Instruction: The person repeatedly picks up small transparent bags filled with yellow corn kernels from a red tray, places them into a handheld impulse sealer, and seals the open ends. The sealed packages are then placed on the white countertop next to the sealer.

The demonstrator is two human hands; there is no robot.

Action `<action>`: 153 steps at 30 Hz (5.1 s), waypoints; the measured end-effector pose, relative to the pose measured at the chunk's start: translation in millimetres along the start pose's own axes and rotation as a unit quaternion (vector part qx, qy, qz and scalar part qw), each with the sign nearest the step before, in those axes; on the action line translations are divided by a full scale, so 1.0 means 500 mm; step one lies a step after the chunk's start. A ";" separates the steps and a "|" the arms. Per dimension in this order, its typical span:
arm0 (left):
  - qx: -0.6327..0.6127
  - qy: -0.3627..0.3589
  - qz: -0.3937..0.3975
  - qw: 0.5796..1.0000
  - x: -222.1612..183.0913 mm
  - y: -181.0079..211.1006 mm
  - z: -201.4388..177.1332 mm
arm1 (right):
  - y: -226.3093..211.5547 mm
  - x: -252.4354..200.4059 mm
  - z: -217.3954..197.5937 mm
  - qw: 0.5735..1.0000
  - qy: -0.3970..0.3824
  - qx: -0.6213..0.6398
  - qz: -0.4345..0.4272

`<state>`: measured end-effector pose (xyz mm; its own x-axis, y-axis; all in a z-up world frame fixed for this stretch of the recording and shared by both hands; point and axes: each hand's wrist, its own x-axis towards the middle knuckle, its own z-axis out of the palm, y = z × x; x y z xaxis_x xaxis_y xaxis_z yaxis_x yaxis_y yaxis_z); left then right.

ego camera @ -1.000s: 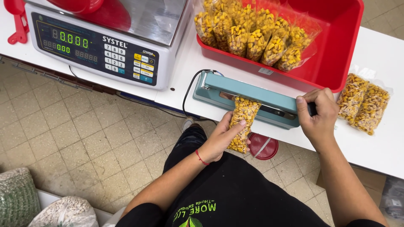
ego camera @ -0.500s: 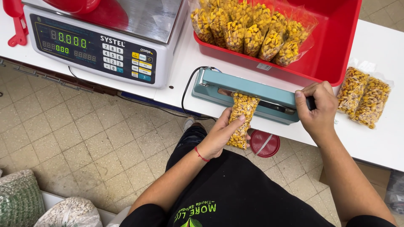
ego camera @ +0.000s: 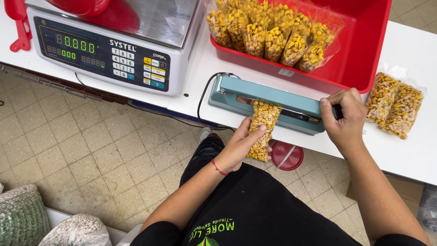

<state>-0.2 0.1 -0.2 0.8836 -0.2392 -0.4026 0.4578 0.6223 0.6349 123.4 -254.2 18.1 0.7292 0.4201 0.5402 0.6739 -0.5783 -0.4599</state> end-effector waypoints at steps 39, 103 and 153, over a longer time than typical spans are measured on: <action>0.004 -0.011 0.025 1.000 0.000 0.004 -0.004 | -0.042 -0.009 -0.058 0.878 0.150 -0.153 -0.428; -0.017 -0.002 0.053 0.998 -0.004 -0.009 -0.006 | -0.137 0.213 0.078 0.907 -0.401 -0.004 0.128; -0.064 -0.043 0.036 0.996 -0.011 -0.008 -0.020 | 0.009 0.164 0.069 0.765 -0.310 0.492 0.278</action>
<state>-7.8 6.6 -7.0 0.9211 -0.2508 -0.2978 0.3821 0.7291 0.5678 190.1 -198.3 36.0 0.6460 0.7279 -0.2298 -0.2194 -0.1112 -0.9693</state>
